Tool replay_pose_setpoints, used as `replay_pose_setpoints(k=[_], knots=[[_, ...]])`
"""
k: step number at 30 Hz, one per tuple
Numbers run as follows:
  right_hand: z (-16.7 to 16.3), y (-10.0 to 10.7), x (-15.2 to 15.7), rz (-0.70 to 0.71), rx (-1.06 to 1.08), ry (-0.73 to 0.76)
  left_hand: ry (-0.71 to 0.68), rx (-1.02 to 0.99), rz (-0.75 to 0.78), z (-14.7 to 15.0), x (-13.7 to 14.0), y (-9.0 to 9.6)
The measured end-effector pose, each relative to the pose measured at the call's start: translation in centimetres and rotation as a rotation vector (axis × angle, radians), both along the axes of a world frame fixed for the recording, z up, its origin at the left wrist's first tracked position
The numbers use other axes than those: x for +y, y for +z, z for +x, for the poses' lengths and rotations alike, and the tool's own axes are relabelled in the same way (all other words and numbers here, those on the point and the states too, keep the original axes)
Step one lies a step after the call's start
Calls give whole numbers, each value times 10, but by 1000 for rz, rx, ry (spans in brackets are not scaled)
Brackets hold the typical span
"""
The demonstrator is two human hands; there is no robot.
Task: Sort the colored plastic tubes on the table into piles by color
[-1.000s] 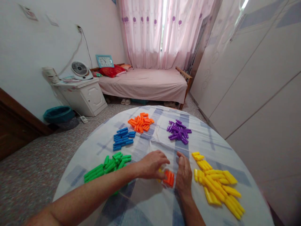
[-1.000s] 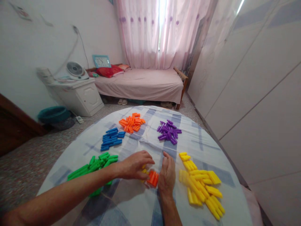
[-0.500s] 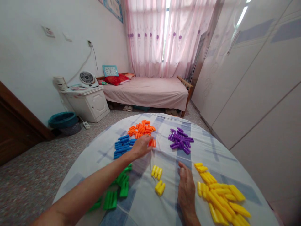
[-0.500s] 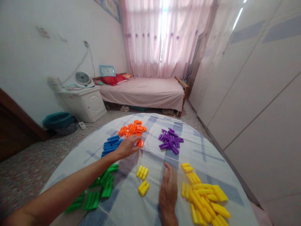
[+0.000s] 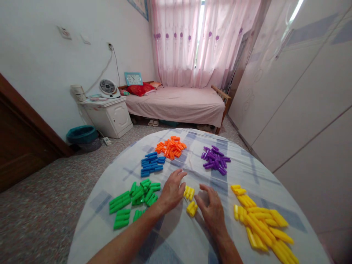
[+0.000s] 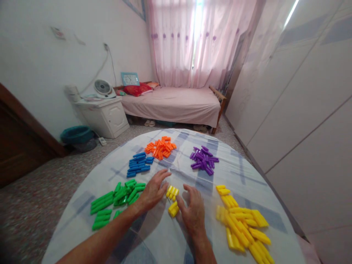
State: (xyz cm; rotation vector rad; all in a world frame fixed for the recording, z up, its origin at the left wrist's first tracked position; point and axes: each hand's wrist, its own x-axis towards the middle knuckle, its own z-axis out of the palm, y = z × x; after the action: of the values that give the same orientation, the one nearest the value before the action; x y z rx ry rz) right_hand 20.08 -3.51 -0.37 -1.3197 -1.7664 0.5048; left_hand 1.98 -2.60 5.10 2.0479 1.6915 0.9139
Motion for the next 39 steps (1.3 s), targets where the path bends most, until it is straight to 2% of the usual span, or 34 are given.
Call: replay_pose_setpoints(k=[3,6,10,14,17,22,25,28,30,35,39], knots=[[-7,9,-7,37,-125,130,63,-55,13,4,-14,-20],[-15,16,-16,56,-280,207,57,-18,69,3,-16,-36],[-25,16,-23,54,-394,142,12,104,94,1,-17,-49],[-26,13,-23,60,-402,76,25,156,99,1,-17,-50],[-12,20,-17,108,-414,-33,31,180,90,1,-15,-49],[40,38,-5,171,-536,-407,40,186,61,2,-16,-47],[69,38,-3,136,-652,-551,45,174,60,3,-16,-46],[81,32,-3,103,-723,-614,45,157,74,4,-15,-47],[75,29,-3,138,-705,-585,49,154,70,4,-15,-47],[23,20,-5,215,-520,-149,47,142,55,4,-15,-46],[-18,10,-12,192,-516,35,49,140,53,3,-16,-45]])
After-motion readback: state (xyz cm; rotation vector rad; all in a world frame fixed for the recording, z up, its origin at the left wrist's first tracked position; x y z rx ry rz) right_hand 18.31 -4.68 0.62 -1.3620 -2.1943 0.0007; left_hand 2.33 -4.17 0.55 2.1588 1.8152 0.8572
